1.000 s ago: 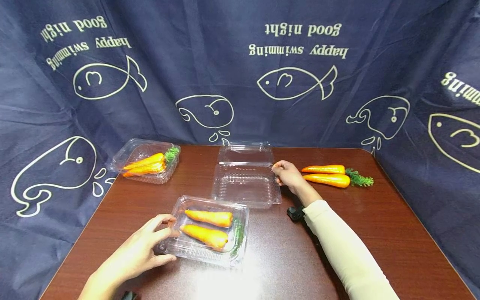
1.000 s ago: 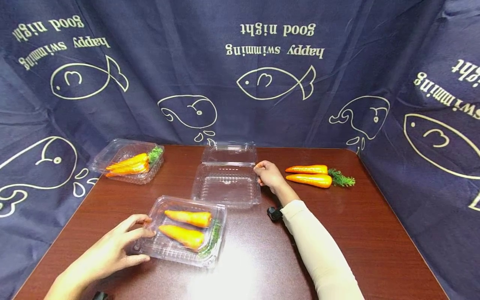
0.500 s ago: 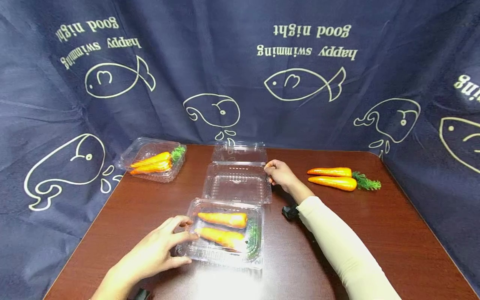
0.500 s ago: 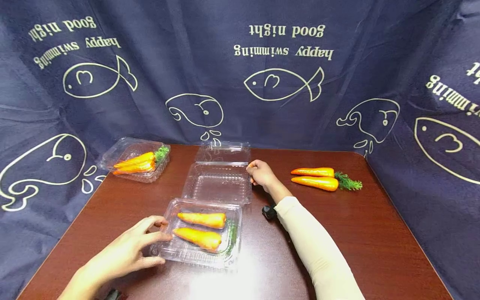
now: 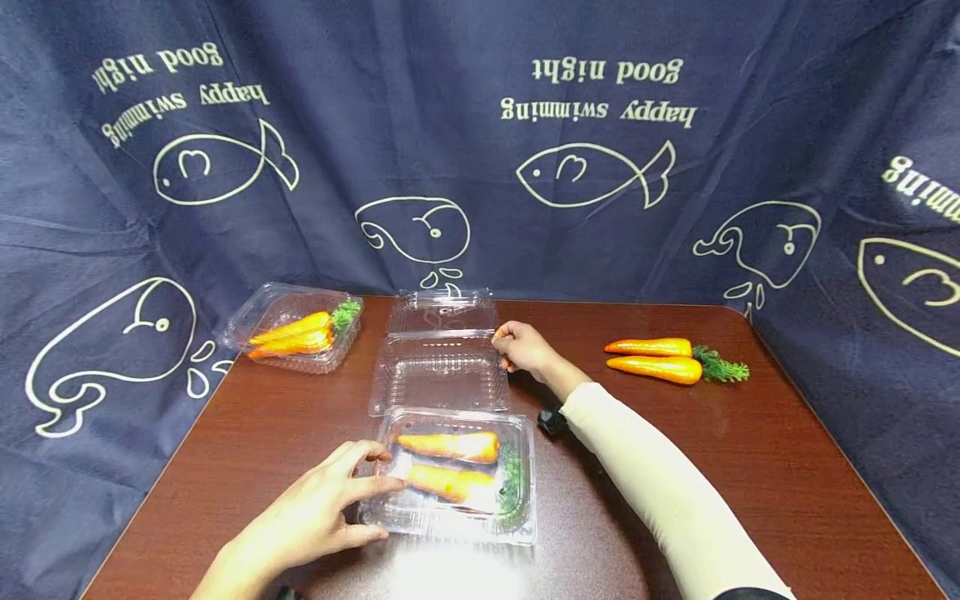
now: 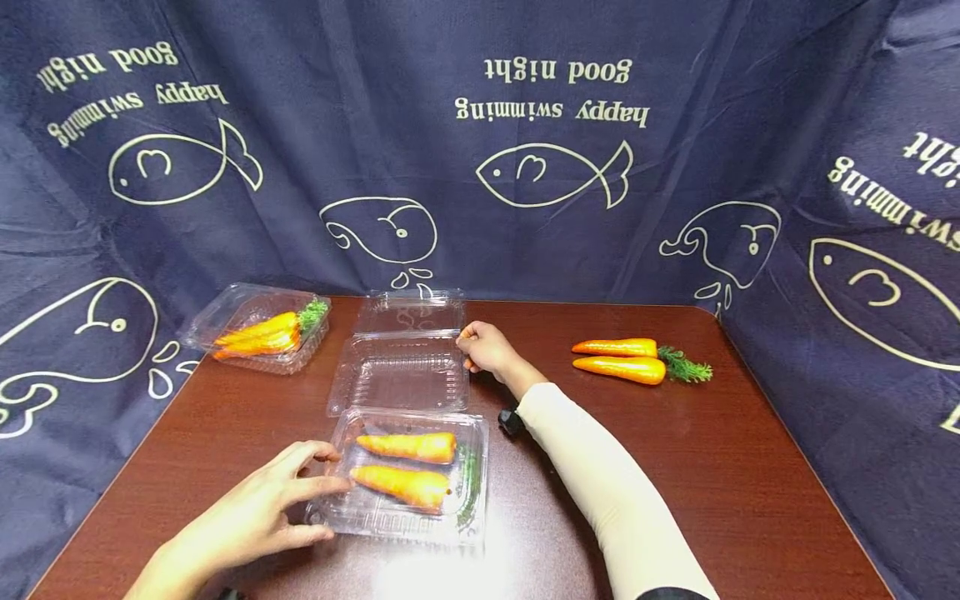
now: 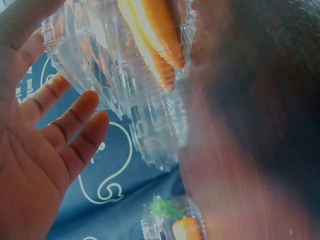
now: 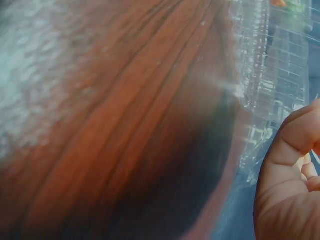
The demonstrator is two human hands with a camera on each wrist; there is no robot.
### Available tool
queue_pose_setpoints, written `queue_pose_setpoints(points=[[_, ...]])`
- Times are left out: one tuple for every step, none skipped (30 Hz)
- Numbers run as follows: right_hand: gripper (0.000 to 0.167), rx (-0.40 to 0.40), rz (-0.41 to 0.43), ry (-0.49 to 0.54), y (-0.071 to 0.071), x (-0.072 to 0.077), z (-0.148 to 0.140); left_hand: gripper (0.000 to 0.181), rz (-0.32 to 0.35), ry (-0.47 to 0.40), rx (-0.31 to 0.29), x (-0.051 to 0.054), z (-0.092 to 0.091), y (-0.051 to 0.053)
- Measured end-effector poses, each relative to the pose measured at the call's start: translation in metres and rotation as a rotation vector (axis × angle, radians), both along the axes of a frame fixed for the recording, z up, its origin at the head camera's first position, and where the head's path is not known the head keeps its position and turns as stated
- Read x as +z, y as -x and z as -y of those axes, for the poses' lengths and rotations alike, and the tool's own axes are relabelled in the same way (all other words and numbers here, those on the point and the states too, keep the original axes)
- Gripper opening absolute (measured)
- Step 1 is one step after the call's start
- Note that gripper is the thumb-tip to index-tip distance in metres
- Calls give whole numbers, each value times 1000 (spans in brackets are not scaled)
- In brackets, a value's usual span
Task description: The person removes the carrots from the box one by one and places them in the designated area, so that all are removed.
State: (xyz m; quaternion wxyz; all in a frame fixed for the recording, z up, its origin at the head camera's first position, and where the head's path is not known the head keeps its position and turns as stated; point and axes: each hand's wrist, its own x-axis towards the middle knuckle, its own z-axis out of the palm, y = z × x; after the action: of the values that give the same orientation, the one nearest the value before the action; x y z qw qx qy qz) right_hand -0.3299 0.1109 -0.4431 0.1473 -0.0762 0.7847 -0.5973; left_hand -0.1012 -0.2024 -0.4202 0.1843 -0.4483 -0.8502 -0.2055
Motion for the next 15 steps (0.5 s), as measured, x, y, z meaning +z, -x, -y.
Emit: queue_pose_setpoints(points=[[10, 4, 7, 7, 0, 0, 3, 54, 4, -1, -2, 0, -1, 0], [10, 5, 17, 14, 0, 0, 5, 54, 9, 0, -2, -1, -2, 0], [9, 6, 27, 24, 0, 0, 7, 53, 11, 1, -4, -1, -3, -1], [8, 4, 37, 29, -1, 0, 9, 53, 14, 2, -5, -1, -4, -1], [8, 3, 48, 36, -1, 1, 11, 53, 17, 1, -7, -1, -5, -1], [7, 2, 61, 41, -1, 1, 12, 53, 18, 1, -8, -2, -6, -1], [6, 2, 74, 45, -1, 1, 14, 53, 20, 4, -7, -2, -7, -1], [6, 7, 80, 44, -1, 2, 16, 53, 21, 6, -5, -2, -7, -1], [6, 12, 87, 43, -1, 2, 18, 53, 20, 8, -6, -2, -8, -1], [6, 20, 92, 39, -1, 3, 20, 53, 20, 10, -4, -1, -8, -1], [6, 28, 99, 42, 0, 3, 22, 53, 20, 11, -5, -1, -9, -1], [6, 37, 103, 44, 1, 4, 24, 53, 20, 13, -3, 0, -9, -1], [6, 44, 105, 43, 1, 5, 26, 53, 24, 15, -1, 1, -9, -1], [7, 51, 108, 42, 2, 6, 28, 53, 28, 18, 1, 1, -9, -1], [7, 56, 114, 42, 2, 7, 30, 52, 32, 20, 1, 2, -9, -1]])
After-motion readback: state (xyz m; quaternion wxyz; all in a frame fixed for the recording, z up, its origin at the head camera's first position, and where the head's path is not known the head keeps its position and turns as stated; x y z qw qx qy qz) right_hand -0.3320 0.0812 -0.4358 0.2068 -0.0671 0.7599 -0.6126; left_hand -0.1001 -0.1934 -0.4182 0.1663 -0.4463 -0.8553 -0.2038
